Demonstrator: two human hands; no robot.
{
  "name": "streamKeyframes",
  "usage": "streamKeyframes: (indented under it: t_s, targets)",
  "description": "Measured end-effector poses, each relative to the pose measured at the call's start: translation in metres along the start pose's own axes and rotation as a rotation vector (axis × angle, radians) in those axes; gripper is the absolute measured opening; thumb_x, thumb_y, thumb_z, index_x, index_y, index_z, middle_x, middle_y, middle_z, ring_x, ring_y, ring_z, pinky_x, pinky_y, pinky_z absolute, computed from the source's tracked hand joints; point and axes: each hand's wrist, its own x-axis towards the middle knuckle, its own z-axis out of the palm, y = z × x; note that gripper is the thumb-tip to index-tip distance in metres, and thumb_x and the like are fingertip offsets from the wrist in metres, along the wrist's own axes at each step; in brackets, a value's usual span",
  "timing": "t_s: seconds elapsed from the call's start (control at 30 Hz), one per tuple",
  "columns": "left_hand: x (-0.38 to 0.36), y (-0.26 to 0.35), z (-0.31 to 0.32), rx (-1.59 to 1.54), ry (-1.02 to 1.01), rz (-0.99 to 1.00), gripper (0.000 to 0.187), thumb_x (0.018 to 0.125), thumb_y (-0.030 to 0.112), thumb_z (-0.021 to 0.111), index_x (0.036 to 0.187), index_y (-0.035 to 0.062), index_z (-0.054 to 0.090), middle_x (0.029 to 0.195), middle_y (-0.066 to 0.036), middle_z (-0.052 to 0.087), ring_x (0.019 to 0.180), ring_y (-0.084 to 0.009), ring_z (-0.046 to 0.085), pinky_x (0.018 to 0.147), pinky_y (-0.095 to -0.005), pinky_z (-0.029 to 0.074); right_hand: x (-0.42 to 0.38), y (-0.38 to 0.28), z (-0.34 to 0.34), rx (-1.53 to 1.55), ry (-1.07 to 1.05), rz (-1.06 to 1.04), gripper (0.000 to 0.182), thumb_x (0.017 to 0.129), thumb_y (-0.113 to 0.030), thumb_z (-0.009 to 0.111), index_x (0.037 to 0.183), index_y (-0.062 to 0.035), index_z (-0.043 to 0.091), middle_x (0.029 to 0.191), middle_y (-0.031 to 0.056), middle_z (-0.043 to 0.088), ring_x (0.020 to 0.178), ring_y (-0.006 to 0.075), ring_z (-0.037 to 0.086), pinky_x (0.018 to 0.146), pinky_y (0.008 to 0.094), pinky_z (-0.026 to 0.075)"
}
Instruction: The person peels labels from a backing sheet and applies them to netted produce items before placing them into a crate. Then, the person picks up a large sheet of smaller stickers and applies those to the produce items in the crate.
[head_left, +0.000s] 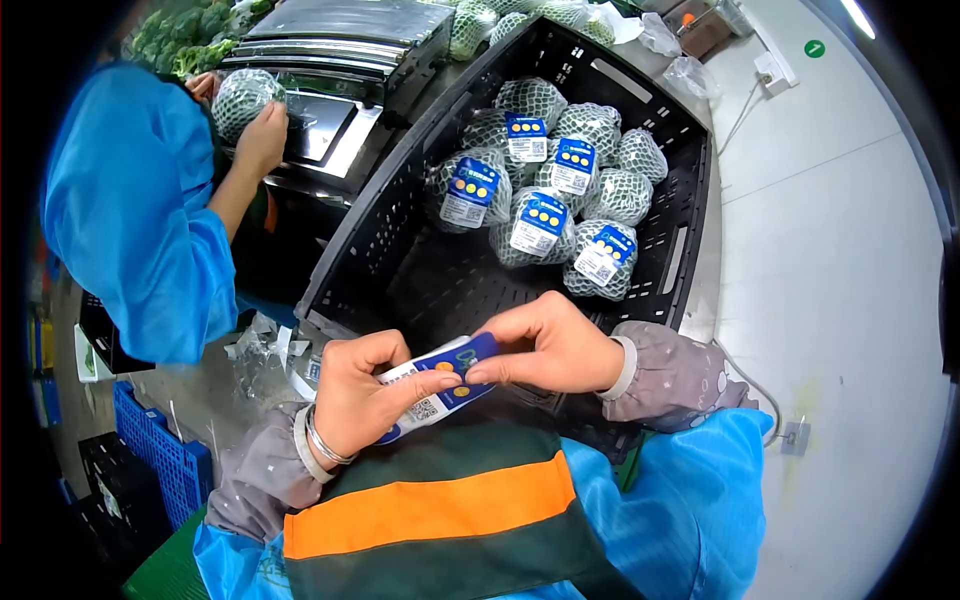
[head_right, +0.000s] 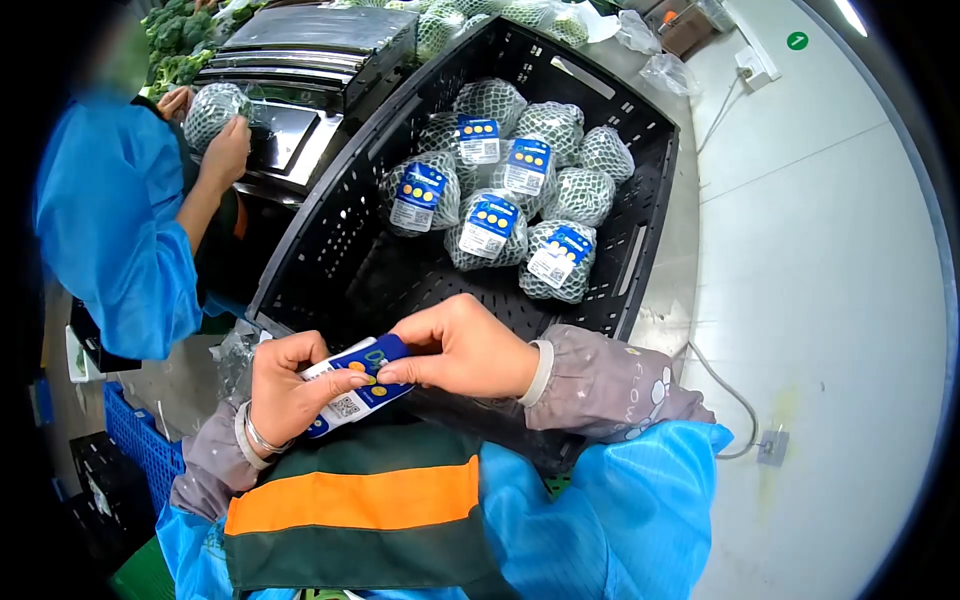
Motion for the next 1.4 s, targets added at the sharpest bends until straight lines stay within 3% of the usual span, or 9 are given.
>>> streamKeyframes:
  t_s: [0.23, 0.33, 0.4, 0.73, 0.8, 0.9, 1.1, 1.3, 1.4]
  targets:
    - [0.001, 0.009, -0.014, 0.189, -0.182, 0.009, 0.023, 0.067, 0.018, 0.078, 0.07, -0.0021, 0.066, 0.057, -0.011, 0.061, 0.046, -0.0169, 0.058, 0.045, -0.0264, 0.042, 0.014, 0.018, -0.203, -0.502, 0.397, -0.081, 0.025, 0.079, -0.015, 0.066, 0.096, 0.001, 0.059, 0.084, 0.0082, 0.063, 0.077, 0.0131, 0.059, 0.069, 0.0275, 0.048]
    - [0.002, -0.006, -0.01, 0.074, -0.242, 0.231, 0.021, 0.067, 0.016, 0.078, 0.075, -0.0012, 0.068, 0.057, -0.011, 0.061, 0.045, -0.0174, 0.058, 0.045, -0.026, 0.043, 0.013, 0.052, -0.289, -1.36, 0.465, 0.275, 0.051, 0.067, -0.032, 0.074, 0.108, -0.0095, 0.055, 0.092, 0.0136, 0.062, 0.088, 0.0325, 0.059, 0.076, 0.0399, 0.047]
    - [0.0, 0.016, -0.016, 0.071, -0.313, -0.151, 0.023, 0.067, 0.015, 0.078, 0.079, -0.001, 0.068, 0.061, -0.011, 0.064, 0.048, -0.0177, 0.061, 0.048, -0.0248, 0.046, 0.003, 0.079, -0.292, -1.569, 0.455, 0.523, 0.057, 0.063, -0.03, 0.078, 0.113, -0.0164, 0.053, 0.103, 0.0117, 0.058, 0.098, 0.0305, 0.056, 0.082, 0.0398, 0.045]
    - [-0.003, 0.02, -0.009, 0.157, -0.272, -0.065, 0.02, 0.069, 0.012, 0.076, 0.077, -0.003, 0.065, 0.074, -0.015, 0.066, 0.062, -0.0206, 0.065, 0.056, -0.027, 0.049, 0.004, 0.074, -0.245, -1.705, 0.551, 0.018, 0.055, 0.06, -0.023, 0.079, 0.109, -0.0154, 0.056, 0.098, 0.0079, 0.055, 0.098, 0.0287, 0.052, 0.082, 0.0392, 0.043]
    - [0.002, 0.015, -0.004, 0.036, -0.169, 0.256, 0.016, 0.07, 0.005, 0.073, 0.08, -0.0025, 0.065, 0.08, -0.014, 0.063, 0.068, -0.021, 0.063, 0.06, -0.0259, 0.047, 0.015, 0.04, -0.179, -1.099, 0.661, -0.274, 0.043, 0.067, -0.022, 0.076, 0.104, -0.0069, 0.059, 0.095, 0.0102, 0.063, 0.09, 0.0249, 0.06, 0.081, 0.0353, 0.047]
    - [0.004, 0.017, 0.003, 0.054, -0.064, 0.234, 0.016, 0.069, -0.002, 0.07, 0.085, -0.001, 0.066, 0.08, -0.012, 0.061, 0.071, -0.0194, 0.061, 0.062, -0.0245, 0.046, -0.001, -0.002, -0.062, -0.06, 0.03, -0.069, 0.037, 0.075, -0.013, 0.071, 0.108, -0.0015, 0.059, 0.106, 0.0072, 0.06, 0.088, 0.0143, 0.059, 0.076, 0.0281, 0.049]
    - [0.002, 0.014, 0.009, -0.038, -0.023, 0.047, 0.02, 0.068, 0.01, 0.077, 0.073, -0.0031, 0.063, 0.06, -0.007, 0.059, 0.055, -0.0104, 0.057, 0.051, -0.0222, 0.043, -0.01, -0.01, 0.0, 0.083, -0.032, 0.114, 0.018, 0.078, -0.01, 0.068, 0.093, -0.0003, 0.066, 0.075, 0.0059, 0.067, 0.065, 0.0094, 0.06, 0.062, 0.0244, 0.049]
    - [-0.003, 0.013, -0.006, 0.383, -0.165, 0.076, 0.024, 0.064, 0.017, 0.079, 0.065, -0.0018, 0.064, 0.058, -0.013, 0.059, 0.043, -0.0199, 0.053, 0.043, -0.027, 0.039, -0.008, -0.02, -0.172, -0.917, 0.39, -0.244, 0.018, 0.081, -0.009, 0.06, 0.096, 0.0014, 0.062, 0.082, 0.0102, 0.064, 0.075, 0.0164, 0.061, 0.07, 0.028, 0.049]
    - [-0.001, 0.005, -0.007, 0.15, -0.235, 0.277, 0.019, 0.064, 0.013, 0.078, 0.067, -0.0011, 0.066, 0.06, -0.012, 0.058, 0.054, -0.0205, 0.056, 0.047, -0.0287, 0.04, -0.022, 0.001, -0.321, -1.254, 0.569, 0.024, 0.025, 0.077, -0.014, 0.063, 0.096, -0.0007, 0.054, 0.087, 0.0145, 0.061, 0.081, 0.0235, 0.06, 0.074, 0.0326, 0.046]
